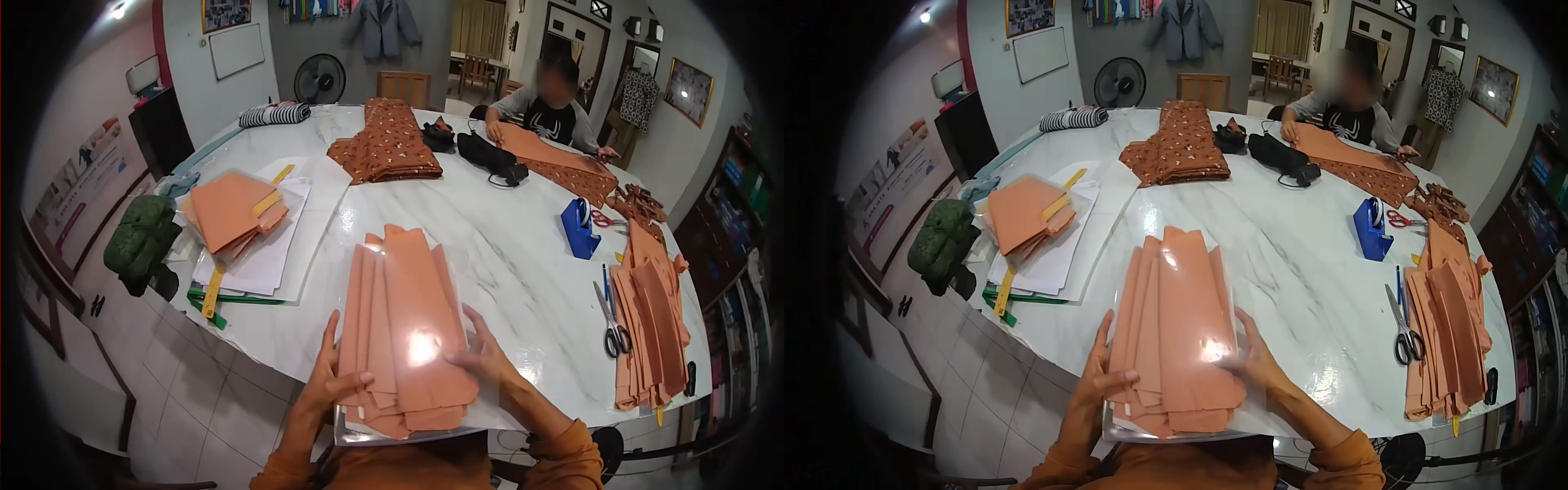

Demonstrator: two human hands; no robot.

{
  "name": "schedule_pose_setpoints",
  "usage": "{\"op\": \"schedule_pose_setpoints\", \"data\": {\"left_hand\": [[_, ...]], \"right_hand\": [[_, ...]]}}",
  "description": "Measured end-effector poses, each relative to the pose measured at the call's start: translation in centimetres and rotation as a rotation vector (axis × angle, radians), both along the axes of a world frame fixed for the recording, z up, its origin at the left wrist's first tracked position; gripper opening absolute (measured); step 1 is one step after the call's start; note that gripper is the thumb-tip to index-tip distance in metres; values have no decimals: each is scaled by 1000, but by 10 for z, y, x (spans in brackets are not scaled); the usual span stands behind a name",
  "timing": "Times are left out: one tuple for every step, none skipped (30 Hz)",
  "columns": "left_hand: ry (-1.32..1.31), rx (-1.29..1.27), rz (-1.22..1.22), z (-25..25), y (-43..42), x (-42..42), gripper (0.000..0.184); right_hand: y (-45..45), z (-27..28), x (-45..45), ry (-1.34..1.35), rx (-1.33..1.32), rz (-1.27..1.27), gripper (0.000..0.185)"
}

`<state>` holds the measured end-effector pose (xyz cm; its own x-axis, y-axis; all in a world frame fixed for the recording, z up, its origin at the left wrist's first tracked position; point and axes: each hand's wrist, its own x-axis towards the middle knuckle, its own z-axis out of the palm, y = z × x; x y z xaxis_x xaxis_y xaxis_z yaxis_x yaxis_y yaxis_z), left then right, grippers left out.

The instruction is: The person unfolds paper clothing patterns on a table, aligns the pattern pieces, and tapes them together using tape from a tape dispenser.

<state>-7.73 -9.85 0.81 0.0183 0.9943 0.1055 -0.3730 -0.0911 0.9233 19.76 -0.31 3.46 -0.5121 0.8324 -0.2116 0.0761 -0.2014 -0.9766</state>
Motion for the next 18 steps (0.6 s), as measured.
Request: {"op": "schedule_pose_setpoints", "data": {"left_hand": [[61, -34, -11, -1, -2, 2, 118], [125, -68, -12, 0, -5, 4, 119], [185, -103, -3, 4, -8, 4, 120], [186, -159, -24, 9, -11, 3, 119], [237, -91, -8, 3, -8, -4, 118], [285, -29, 2, -11, -2, -11, 117], [329, 26, 9, -18, -1, -14, 116], [326, 15, 0, -20, 1, -21, 114], [261, -34, -13, -10, 2, -25, 113], [196, -85, -23, 7, 1, -27, 111], [130, -132, -38, 22, 2, -31, 110], [120, -99, -2, 30, 2, -38, 108], [100, -31, 0, 37, 5, -46, 108], [81, 41, 3, 43, 8, -57, 108], [61, 115, 7, 50, 11, -67, 109], [65, 140, 40, 60, 13, -74, 109], [117, 218, 84, 68, 14, -82, 97], [183, 200, 131, 73, 16, -93, 88]], "right_hand": [[2, -7, 1, -29, 47, 30, 100], [1, -10, 3, 4, 11, 21, 101], [-2, -6, 2, 35, -24, 22, 102], [-3, -4, -2, 60, -62, 27, 104], [-1, -5, -6, 68, -42, 37, 103], [-1, -6, -9, 71, -28, 41, 103], [-2, -7, -9, 70, -20, 44, 103], [3, -12, -4, -39, 88, 79, 103], [15, -21, 1, -139, 198, 118, 103], [21, -23, -2, -115, 235, 122, 103], [27, -25, -6, -90, 273, 126, 103], [33, -16, -13, 49, 231, 81, 103], [39, -3, -19, 183, 189, 33, 103], [44, 17, -27, 208, 160, 11, 103], [53, 37, -39, 231, 133, -12, 103], [69, 47, -51, 350, 95, -7, 105], [90, 46, -61, 407, 149, -20, 106], [111, 48, -72, 375, 148, -42, 106]]}}
